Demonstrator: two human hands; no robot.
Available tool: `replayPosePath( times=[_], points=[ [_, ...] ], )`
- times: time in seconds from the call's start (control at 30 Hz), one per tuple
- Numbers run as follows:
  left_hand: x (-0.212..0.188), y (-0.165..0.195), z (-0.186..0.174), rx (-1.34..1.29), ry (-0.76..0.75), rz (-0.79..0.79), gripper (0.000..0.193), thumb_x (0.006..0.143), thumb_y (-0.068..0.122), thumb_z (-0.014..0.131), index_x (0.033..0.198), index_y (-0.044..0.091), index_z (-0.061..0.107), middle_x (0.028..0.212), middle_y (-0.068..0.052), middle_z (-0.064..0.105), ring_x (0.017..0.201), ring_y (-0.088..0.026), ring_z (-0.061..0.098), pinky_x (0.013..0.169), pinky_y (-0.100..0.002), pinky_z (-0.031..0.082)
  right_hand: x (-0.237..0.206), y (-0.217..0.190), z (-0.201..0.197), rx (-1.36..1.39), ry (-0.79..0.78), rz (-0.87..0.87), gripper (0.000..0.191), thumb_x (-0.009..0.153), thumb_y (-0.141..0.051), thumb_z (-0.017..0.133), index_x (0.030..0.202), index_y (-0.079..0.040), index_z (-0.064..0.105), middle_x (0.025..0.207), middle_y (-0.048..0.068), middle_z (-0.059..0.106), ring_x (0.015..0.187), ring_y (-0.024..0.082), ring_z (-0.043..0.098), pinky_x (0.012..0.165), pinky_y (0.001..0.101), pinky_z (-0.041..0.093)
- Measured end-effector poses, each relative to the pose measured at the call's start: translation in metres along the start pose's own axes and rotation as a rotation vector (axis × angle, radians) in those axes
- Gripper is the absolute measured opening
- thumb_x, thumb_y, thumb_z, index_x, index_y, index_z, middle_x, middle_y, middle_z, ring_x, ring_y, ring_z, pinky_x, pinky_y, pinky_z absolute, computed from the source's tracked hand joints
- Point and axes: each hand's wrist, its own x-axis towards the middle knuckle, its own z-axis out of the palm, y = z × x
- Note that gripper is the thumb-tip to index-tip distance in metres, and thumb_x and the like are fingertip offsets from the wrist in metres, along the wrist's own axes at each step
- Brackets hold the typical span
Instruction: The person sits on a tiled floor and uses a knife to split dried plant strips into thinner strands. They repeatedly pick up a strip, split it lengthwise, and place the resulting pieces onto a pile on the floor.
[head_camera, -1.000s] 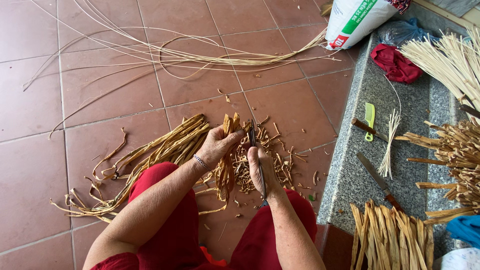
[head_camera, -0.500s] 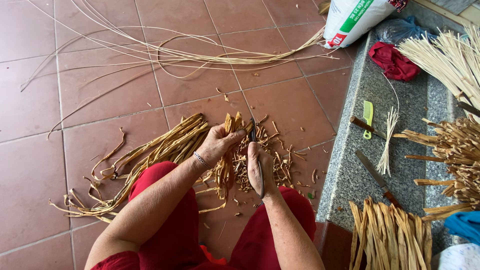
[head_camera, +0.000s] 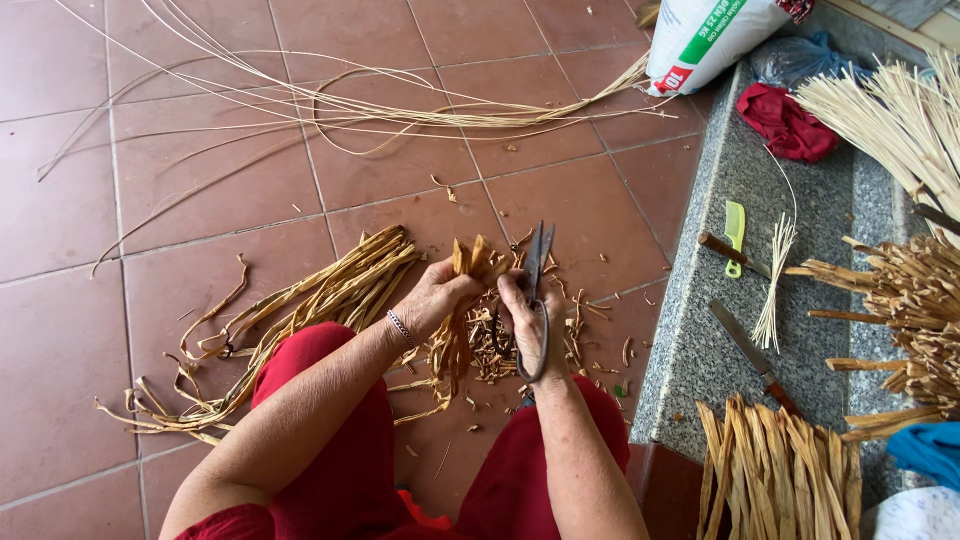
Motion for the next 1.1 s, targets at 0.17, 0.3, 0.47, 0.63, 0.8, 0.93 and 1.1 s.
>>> replayPosePath(
  times=[0.17,0.3,0.47,0.63,0.8,0.93,1.1],
  points=[
    [-0.007,-0.004,0.012,0.012,-0.048,0.013,0.021,0.1,0.009,0.066,0.119,0.001,0.07,0.098,-0.004,0.071,0.089,-0.011,0.064,0.079,-0.028,0.056,-0.001,-0.005,-0.002,-0.05,0.089,0.02,0.018,0.094,-0.025,0.075,0.091,-0.008,0.072,0.07,-0.004,0.061,0.059,0.005,0.054,0.051,0.0222,0.041],
    [-0.007,0.003,0.012,-0.066,-0.025,0.093,0.027,0.099,0.012,0.065,0.125,0.005,0.064,0.109,-0.003,0.071,0.1,-0.009,0.068,0.09,-0.029,0.059,0.0,-0.007,-0.005,-0.124,0.098,-0.066,0.015,0.092,-0.023,0.073,0.096,-0.009,0.074,0.073,-0.003,0.069,0.061,0.005,0.06,0.052,0.0218,0.046],
    [0.0,-0.003,0.011,-0.227,-0.021,0.115,0.022,0.102,0.008,0.063,0.123,0.005,0.057,0.11,-0.002,0.068,0.104,-0.011,0.068,0.095,-0.034,0.061,-0.001,-0.002,-0.002,-0.176,0.021,-0.103,0.014,0.093,-0.02,0.075,0.097,-0.007,0.075,0.07,-0.002,0.068,0.058,0.006,0.057,0.05,0.0243,0.044],
    [0.001,-0.015,0.017,-0.059,-0.052,0.147,0.019,0.11,0.018,0.054,0.126,0.008,0.056,0.108,-0.002,0.066,0.098,-0.008,0.064,0.088,-0.029,0.059,-0.002,0.004,-0.006,-0.168,-0.024,-0.129,0.013,0.09,-0.014,0.073,0.102,-0.008,0.073,0.074,-0.004,0.067,0.062,0.004,0.058,0.053,0.0242,0.047],
    [-0.005,-0.005,0.021,-0.115,-0.089,-0.02,0.023,0.108,0.023,0.049,0.126,0.01,0.051,0.098,-0.001,0.064,0.084,-0.01,0.064,0.074,-0.03,0.06,0.002,0.013,-0.006,-0.23,0.085,-0.189,0.013,0.093,-0.016,0.076,0.091,-0.004,0.07,0.071,-0.001,0.067,0.062,0.009,0.061,0.055,0.0277,0.05],
    [-0.009,0.002,0.023,-0.01,-0.2,-0.038,0.028,0.106,0.024,0.049,0.131,0.013,0.051,0.091,0.0,0.064,0.077,-0.008,0.063,0.07,-0.029,0.059,0.005,0.01,-0.013,-0.296,0.067,-0.242,0.018,0.094,-0.02,0.077,0.094,-0.003,0.07,0.078,-0.001,0.07,0.069,0.01,0.064,0.063,0.0269,0.052],
    [-0.001,0.001,0.012,0.28,-0.184,0.129,0.038,0.11,0.022,0.055,0.146,0.01,0.056,0.098,0.0,0.065,0.084,-0.007,0.059,0.072,-0.026,0.055,0.006,0.013,-0.011,-0.419,0.1,-0.317,0.019,0.096,-0.025,0.075,0.101,-0.007,0.074,0.081,-0.003,0.072,0.071,0.008,0.066,0.063,0.0243,0.054]
  ],
)
